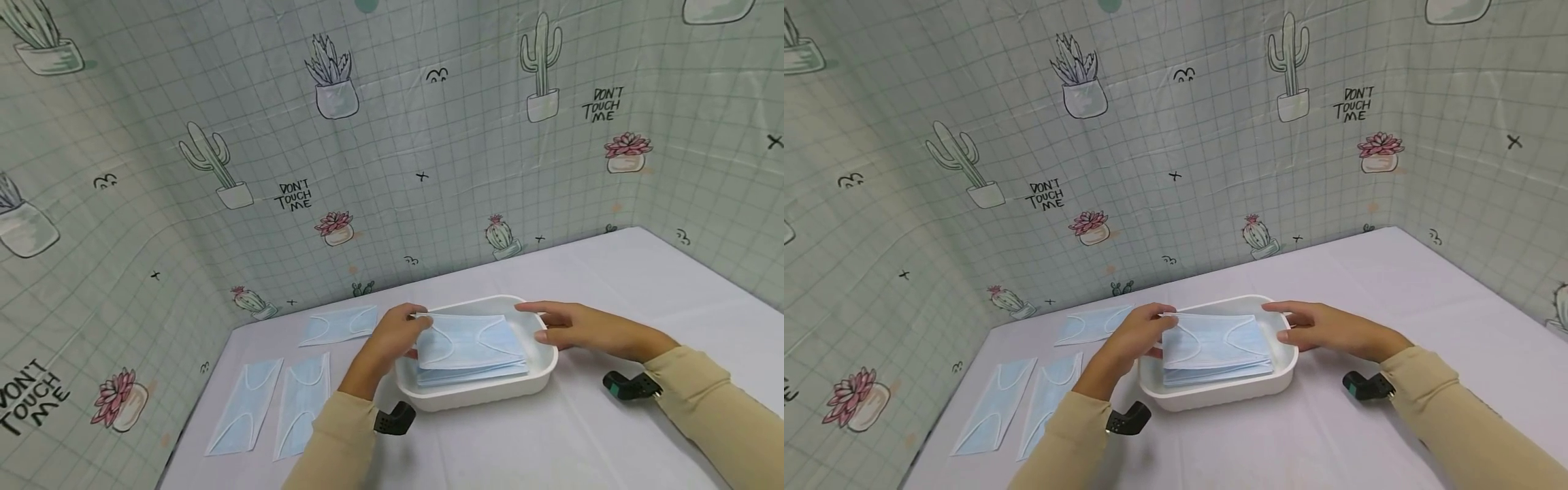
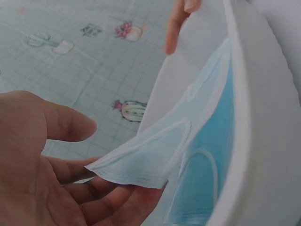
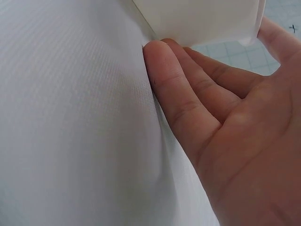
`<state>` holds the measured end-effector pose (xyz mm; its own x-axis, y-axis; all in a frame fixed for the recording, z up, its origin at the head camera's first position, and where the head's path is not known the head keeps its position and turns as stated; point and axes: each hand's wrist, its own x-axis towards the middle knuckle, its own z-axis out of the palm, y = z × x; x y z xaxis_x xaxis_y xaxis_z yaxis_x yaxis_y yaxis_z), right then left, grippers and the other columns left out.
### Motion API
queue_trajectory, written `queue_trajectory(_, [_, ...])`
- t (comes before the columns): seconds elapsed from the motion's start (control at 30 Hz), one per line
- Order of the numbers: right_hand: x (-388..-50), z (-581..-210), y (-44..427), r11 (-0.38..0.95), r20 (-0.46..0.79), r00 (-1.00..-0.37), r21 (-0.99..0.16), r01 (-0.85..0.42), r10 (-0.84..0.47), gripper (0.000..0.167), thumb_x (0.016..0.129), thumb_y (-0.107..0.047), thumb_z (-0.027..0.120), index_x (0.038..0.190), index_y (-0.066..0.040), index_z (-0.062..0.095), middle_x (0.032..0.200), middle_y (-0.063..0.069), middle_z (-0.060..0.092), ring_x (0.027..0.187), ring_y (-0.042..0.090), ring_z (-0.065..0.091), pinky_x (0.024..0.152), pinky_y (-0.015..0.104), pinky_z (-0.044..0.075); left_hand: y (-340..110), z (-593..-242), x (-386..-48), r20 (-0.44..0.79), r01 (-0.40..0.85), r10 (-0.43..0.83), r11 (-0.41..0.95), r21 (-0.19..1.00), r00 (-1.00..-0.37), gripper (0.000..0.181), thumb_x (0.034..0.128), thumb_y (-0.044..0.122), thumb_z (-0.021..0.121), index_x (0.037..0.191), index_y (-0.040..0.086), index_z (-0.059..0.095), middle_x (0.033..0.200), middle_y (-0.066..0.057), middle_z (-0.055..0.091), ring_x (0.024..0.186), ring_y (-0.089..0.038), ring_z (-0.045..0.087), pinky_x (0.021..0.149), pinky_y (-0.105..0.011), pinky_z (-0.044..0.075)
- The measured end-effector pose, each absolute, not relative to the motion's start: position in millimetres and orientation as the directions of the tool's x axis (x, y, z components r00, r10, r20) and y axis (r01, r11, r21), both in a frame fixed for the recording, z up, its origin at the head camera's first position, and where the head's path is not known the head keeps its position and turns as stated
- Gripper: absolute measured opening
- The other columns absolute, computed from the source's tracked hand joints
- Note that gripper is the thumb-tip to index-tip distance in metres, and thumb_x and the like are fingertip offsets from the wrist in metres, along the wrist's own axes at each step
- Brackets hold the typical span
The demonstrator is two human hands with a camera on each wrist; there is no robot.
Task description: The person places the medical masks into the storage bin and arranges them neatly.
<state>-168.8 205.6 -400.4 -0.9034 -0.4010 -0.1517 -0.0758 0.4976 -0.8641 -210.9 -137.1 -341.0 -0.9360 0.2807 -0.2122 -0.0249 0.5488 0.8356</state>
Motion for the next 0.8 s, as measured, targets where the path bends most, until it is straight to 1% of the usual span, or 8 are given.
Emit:
queue_trajectory(0.13, [-168, -400, 207, 0.503, -0.153, -0.904, -0.861, -0.076, -0.398, 0.061, 0.1, -0.041, 0.06, 0.155, -0.032, 0.035, 0.155, 0.024, 0.033, 0.143, 0.043, 0.03, 0.105, 0.058, 0.036, -136, -333, -214, -0.228, -0.017, 0.298, 0.573, 0.82, -0.927, 0.039, 0.1005, 0.029, 0.058, 0.132, 0.006, 0.061, 0.133, -0.012, 0.057, 0.108, -0.03, 0.057, 0.075, -0.039, 0.058])
queue_trajectory(0.27, [-167, -401, 208, 0.509, -0.162, -0.905, -0.858, -0.068, -0.394, 0.061, 0.099, -0.042, 0.06, 0.155, -0.033, 0.035, 0.156, 0.024, 0.032, 0.142, 0.043, 0.031, 0.105, 0.059, 0.035, -135, -329, -217, -0.249, 0.002, 0.322, 0.616, 0.788, -0.914, 0.036, 0.1003, 0.029, 0.06, 0.125, 0.003, 0.066, 0.121, -0.009, 0.061, 0.101, -0.027, 0.056, 0.072, -0.037, 0.058])
queue_trajectory(0.37, [-166, -403, 207, 0.501, -0.165, -0.9, -0.863, -0.066, -0.403, 0.061, 0.1, -0.04, 0.06, 0.155, -0.033, 0.036, 0.156, 0.023, 0.033, 0.142, 0.042, 0.032, 0.105, 0.056, 0.037, -134, -329, -219, -0.261, 0.019, 0.313, 0.672, 0.74, -0.913, 0.035, 0.0997, 0.029, 0.061, 0.12, 0.002, 0.068, 0.114, -0.008, 0.062, 0.099, -0.025, 0.057, 0.07, -0.035, 0.058])
queue_trajectory(0.5, [-167, -404, 205, 0.497, -0.159, -0.899, -0.865, -0.072, -0.408, 0.061, 0.1, -0.04, 0.06, 0.155, -0.031, 0.035, 0.156, 0.023, 0.032, 0.143, 0.042, 0.031, 0.105, 0.056, 0.037, -133, -331, -221, -0.256, 0.055, 0.299, 0.743, 0.667, -0.919, 0.036, 0.0998, 0.031, 0.06, 0.12, 0.003, 0.069, 0.11, -0.006, 0.064, 0.087, -0.023, 0.062, 0.07, -0.035, 0.056])
queue_trajectory(0.63, [-169, -402, 205, 0.494, -0.151, -0.899, -0.866, -0.081, -0.411, 0.063, 0.1, -0.039, 0.06, 0.156, -0.028, 0.034, 0.156, 0.024, 0.032, 0.142, 0.043, 0.031, 0.104, 0.055, 0.039, -132, -329, -225, -0.23, 0.123, 0.316, 0.794, 0.596, -0.92, 0.033, 0.0999, 0.031, 0.06, 0.12, 0.007, 0.071, 0.105, -0.005, 0.066, 0.076, -0.022, 0.064, 0.072, -0.038, 0.054])
queue_trajectory(0.7, [-170, -400, 206, 0.486, -0.149, -0.898, -0.87, -0.08, -0.415, 0.064, 0.1, -0.038, 0.061, 0.156, -0.027, 0.034, 0.156, 0.024, 0.031, 0.143, 0.043, 0.03, 0.103, 0.053, 0.04, -132, -329, -226, -0.214, 0.155, 0.327, 0.808, 0.569, -0.921, 0.028, 0.0989, 0.026, 0.062, 0.118, 0.009, 0.072, 0.104, -0.005, 0.067, 0.078, -0.021, 0.065, 0.074, -0.038, 0.053])
queue_trajectory(0.8, [-170, -399, 206, 0.475, -0.146, -0.897, -0.877, -0.079, -0.418, 0.064, 0.099, -0.036, 0.062, 0.157, -0.026, 0.034, 0.156, 0.023, 0.031, 0.143, 0.043, 0.029, 0.103, 0.05, 0.04, -131, -331, -228, -0.186, 0.197, 0.341, 0.822, 0.535, -0.921, 0.02, 0.0954, 0.013, 0.064, 0.113, 0.011, 0.074, 0.105, -0.005, 0.069, 0.086, -0.02, 0.064, 0.077, -0.039, 0.053])
